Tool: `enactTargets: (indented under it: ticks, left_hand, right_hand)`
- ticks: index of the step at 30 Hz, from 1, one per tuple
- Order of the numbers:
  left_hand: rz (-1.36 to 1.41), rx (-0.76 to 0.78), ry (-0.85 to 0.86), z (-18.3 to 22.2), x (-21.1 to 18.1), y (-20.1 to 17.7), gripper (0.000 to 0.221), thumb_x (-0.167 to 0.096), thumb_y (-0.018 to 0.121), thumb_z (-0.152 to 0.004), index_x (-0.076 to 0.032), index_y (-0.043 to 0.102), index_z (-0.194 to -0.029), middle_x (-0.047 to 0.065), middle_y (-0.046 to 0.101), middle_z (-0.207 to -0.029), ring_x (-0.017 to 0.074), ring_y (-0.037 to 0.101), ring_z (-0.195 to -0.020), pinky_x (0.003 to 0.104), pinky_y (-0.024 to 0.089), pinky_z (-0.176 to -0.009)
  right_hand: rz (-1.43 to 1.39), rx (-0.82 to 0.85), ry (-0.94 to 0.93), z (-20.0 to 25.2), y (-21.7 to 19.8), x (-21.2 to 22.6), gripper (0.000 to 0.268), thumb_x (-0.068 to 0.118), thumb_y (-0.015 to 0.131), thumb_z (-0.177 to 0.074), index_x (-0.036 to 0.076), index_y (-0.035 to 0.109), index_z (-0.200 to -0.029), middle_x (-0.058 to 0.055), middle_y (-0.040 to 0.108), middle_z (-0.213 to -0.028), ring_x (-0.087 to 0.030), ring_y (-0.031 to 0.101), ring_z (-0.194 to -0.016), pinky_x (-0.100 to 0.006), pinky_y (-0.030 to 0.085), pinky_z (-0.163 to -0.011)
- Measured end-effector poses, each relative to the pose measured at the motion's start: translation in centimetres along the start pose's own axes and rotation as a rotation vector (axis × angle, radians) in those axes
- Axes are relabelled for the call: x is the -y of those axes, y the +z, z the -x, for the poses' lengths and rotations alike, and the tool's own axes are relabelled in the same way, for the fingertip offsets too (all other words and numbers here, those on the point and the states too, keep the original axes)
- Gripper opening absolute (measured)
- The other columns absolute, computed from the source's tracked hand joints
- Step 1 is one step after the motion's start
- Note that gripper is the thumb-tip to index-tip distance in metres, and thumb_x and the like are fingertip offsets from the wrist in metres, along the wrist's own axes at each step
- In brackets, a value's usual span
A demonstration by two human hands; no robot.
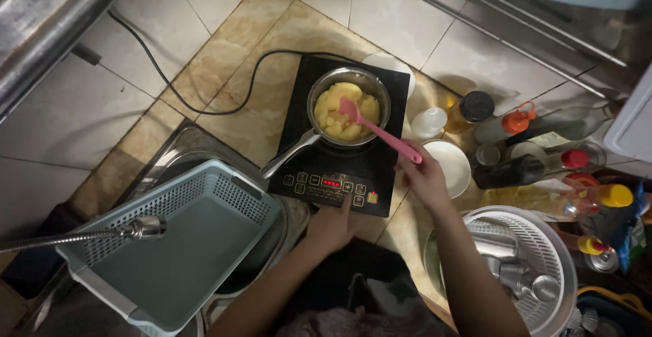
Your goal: The person stirs a yellow food mixture in a small pot on an induction cooktop with a pink spatula and presses buttons on the cooktop's control panel.
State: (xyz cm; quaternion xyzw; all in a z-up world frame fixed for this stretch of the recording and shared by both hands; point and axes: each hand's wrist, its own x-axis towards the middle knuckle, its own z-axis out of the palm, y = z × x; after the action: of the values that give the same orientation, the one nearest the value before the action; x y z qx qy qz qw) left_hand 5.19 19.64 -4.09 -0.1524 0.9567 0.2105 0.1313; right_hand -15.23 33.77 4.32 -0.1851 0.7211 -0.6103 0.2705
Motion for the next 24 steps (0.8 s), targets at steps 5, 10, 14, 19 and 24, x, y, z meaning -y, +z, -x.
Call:
enactTargets:
  ticks: [5, 10, 14, 19, 24]
  left_hand:
    - [-0.05, 0.206, 0.05, -1.2, 0.1, -1.9, 0.085, -0.047, 0.065, -0.094, -0.008, 0.031, -0.161, 0.018, 0.076, -0.098, 0.0351, 0.075, -0.089, 0.05, 0.059, -0.079]
    - [-0.131, 0.186, 0.158, -0.4, -0.8, -1.2, 0.085, -0.057, 0.067, -0.089, -0.016, 0.037, -0.157, 0.016, 0.075, -0.092, 0.0355, 0.074, -0.086, 0.05, 0.057, -0.08]
    - [-0.028, 0.18, 0.138, -0.6, -0.4, -1.6, 0.081, -0.051, 0.068, -0.09, -0.017, 0.036, -0.157, 0.019, 0.075, -0.097, 0.0374, 0.072, -0.091, 0.05, 0.056, -0.083]
    - [0.043, 0.294, -0.126, -0.6, 0.4, -2.9, 0.086, -0.041, 0.061, -0.096, -0.017, 0.014, -0.164, 0.022, 0.071, -0.11, 0.0384, 0.071, -0.098, 0.05, 0.057, -0.086]
    - [0.058, 0.284, -0.108, -1.5, 0.6, -2.8, 0.083, -0.036, 0.058, -0.097, -0.017, 0.016, -0.166, 0.022, 0.073, -0.11, 0.0384, 0.073, -0.098, 0.051, 0.057, -0.087]
  right_hand:
    - [-0.014, -0.023, 0.013, 0.1, 0.1, -0.4, 0.04, 0.017, 0.06, -0.101, 0.005, 0.059, -0.139, -0.005, 0.066, -0.082, -0.008, 0.055, -0.056, -0.023, 0.045, -0.049]
    - [-0.038, -0.031, -0.015, -0.4, 0.0, -0.9, 0.039, 0.015, 0.06, -0.101, 0.005, 0.059, -0.139, -0.002, 0.066, -0.085, -0.007, 0.058, -0.06, -0.023, 0.046, -0.049]
    - [-0.053, -0.027, -0.036, -0.6, 0.0, -1.0, 0.04, 0.015, 0.062, -0.1, 0.005, 0.059, -0.139, -0.001, 0.065, -0.084, -0.006, 0.059, -0.064, -0.023, 0.046, -0.05]
    - [-0.025, -0.063, 0.001, -0.4, -0.3, -1.3, 0.04, 0.016, 0.063, -0.099, 0.005, 0.061, -0.137, -0.002, 0.066, -0.081, -0.007, 0.055, -0.055, -0.023, 0.044, -0.048]
    - [-0.097, -0.091, 0.013, -0.7, -0.1, -1.3, 0.039, 0.02, 0.062, -0.101, 0.004, 0.062, -0.136, -0.002, 0.063, -0.08, -0.007, 0.053, -0.055, -0.023, 0.043, -0.048]
